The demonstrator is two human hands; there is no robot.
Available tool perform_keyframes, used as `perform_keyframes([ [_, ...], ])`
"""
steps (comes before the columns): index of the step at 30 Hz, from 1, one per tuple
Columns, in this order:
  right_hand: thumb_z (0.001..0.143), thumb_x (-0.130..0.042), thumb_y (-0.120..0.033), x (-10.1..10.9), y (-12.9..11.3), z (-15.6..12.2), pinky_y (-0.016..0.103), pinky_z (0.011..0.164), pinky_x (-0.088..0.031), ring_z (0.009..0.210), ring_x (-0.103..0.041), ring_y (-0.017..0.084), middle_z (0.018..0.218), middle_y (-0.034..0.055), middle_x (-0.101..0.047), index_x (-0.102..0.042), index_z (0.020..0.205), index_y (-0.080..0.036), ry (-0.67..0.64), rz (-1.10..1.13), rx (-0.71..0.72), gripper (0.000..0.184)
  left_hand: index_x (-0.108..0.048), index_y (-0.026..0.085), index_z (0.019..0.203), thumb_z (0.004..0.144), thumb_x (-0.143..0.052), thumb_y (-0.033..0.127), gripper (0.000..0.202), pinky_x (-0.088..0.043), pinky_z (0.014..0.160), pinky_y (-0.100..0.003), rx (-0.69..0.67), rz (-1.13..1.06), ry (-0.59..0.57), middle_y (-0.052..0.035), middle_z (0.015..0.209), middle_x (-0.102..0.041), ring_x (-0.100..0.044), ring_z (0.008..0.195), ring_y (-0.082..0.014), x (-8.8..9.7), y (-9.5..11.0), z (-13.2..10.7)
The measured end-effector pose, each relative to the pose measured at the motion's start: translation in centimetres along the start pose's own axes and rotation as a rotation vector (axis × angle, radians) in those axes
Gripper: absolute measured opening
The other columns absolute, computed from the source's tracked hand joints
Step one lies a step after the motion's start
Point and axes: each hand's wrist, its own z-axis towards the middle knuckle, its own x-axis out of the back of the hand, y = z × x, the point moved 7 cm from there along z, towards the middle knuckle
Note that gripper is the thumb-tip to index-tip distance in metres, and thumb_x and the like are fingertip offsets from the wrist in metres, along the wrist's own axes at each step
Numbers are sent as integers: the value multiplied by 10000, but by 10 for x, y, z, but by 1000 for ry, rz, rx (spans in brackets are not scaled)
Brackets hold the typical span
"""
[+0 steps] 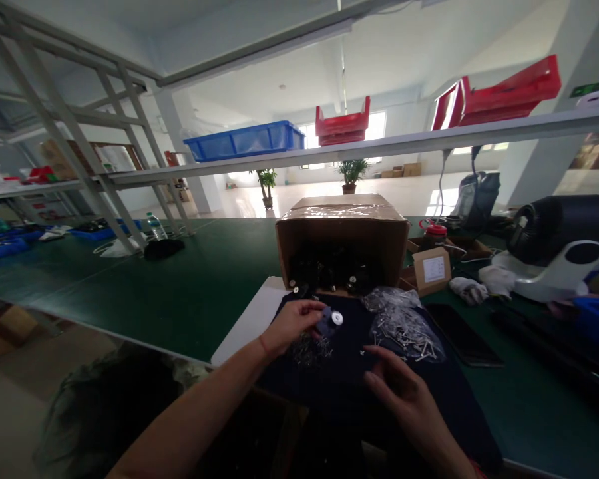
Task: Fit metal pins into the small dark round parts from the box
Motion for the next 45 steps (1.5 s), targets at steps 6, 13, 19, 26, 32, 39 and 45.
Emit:
perform_keyframes([
  [6,960,-610,-366,-37,-53,-36,248,709,-535,772,-674,176,906,31,-710,-692,1158,-301,-199,-391,386,224,-729,119,1092,776,-783,452,463,-534,529,-227,218,-477,-243,-61,818,-716,-626,544,-105,-42,-30,-113],
  [13,959,-615,-381,-74,-39,-64,222,638,-534,711,-673,170,832,22,-704,-685,1139,-296,-364,-240,335,211,-702,236,1216,579,-945,346,691,-564,795,-278,250,-1041,-177,-104,1178,-722,-696,983,-210,-53,-70,-179],
  [19,997,-556,-344,-79,-30,-36,257,698,-532,786,-676,187,899,46,-709,-684,1154,-277,-338,-354,332,214,-714,223,1204,665,-895,369,588,-558,786,-270,216,-1148,-32,-104,1171,-725,-726,923,-214,-46,-80,-180],
  [26,940,-591,-132,-83,-18,35,281,647,-456,723,-607,180,803,32,-630,-730,988,-220,-430,-872,626,171,-707,156,1202,786,-786,441,511,-565,772,-265,151,-1212,34,-153,1188,-722,-739,893,-226,-31,-82,-173],
  [32,872,-674,-70,-108,-18,48,291,636,-391,722,-577,175,770,13,-620,-731,857,-222,-670,-1095,716,164,-699,150,1212,800,-777,430,504,-576,771,-268,151,-1208,27,-156,1172,-726,-745,882,-226,-29,-87,-176],
  [39,887,-639,-71,-112,-17,53,294,652,-397,705,-575,166,750,4,-623,-666,713,-210,-696,-1073,707,224,-701,139,1203,805,-773,436,502,-571,744,-256,151,-1227,25,-155,1153,-732,-743,867,-219,-28,-90,-177],
  [45,871,-600,-76,-91,-38,36,292,648,-459,720,-606,180,806,35,-625,-670,859,-198,-503,-835,564,141,-711,136,1181,827,-752,436,466,-563,762,-267,152,-1224,21,-142,1105,-741,-738,859,-212,-34,-95,-169],
])
